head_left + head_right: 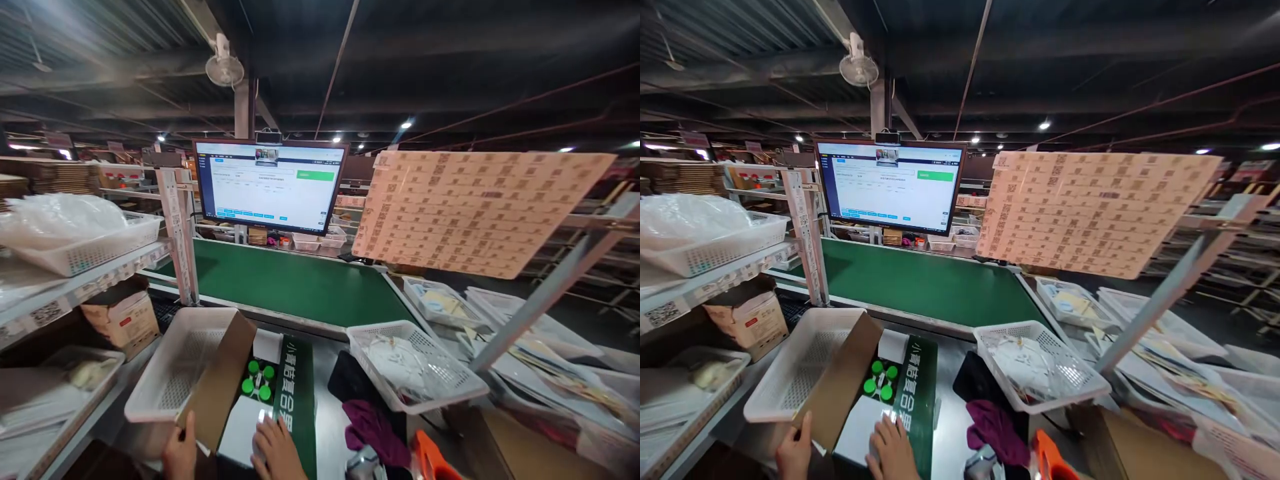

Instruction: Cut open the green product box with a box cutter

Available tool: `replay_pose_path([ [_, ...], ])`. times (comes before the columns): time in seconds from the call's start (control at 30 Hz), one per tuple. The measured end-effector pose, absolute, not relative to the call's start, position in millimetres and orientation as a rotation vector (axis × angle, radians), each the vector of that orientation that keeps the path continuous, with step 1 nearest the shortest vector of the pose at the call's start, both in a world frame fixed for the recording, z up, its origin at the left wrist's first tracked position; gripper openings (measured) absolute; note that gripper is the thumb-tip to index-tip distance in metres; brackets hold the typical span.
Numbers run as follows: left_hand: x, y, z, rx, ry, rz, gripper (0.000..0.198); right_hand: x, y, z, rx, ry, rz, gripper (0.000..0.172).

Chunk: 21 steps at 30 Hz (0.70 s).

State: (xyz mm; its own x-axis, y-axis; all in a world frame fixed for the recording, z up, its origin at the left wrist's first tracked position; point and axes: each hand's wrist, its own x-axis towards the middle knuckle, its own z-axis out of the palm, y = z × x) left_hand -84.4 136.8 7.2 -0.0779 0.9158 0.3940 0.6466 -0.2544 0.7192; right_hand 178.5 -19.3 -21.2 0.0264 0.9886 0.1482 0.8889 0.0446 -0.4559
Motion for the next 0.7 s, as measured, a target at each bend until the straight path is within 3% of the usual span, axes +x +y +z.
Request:
replay_pose_path([
  [0.13,-97.2,135.0,31.1,1.781,1.788,0.919,0.060,198.9,-16.2,43.0,-1.856,-2.099,0.220,0.028],
  [0.23,-107.1,132.4,60.1,1.843,1.846,0.651,0.063,226.0,-40.6,91.5,-1.772,-2.170,0.075,0.027],
  [0.33,-105.0,124.1,86.0,1.942,1.907,0.704,0.057,263.9,-88.9,122.0,-1.878,-1.941,0.007,0.040],
  [0.4,-100.2,117.9,99.2,1.971,1.930,0.926,0.050,284.6,-128.2,123.1,-2.090,-1.738,0.057,0.044],
  [0.57,-65.7,99.0,129.7,2.082,1.528,1.573,0.036,272.1,-177.0,81.3,-2.455,-1.414,0.313,0.029],
  [0.7,16.2,76.0,138.0,2.226,0.801,1.255,0.022,230.4,-124.3,58.1,-2.462,-1.277,0.356,0.036],
])
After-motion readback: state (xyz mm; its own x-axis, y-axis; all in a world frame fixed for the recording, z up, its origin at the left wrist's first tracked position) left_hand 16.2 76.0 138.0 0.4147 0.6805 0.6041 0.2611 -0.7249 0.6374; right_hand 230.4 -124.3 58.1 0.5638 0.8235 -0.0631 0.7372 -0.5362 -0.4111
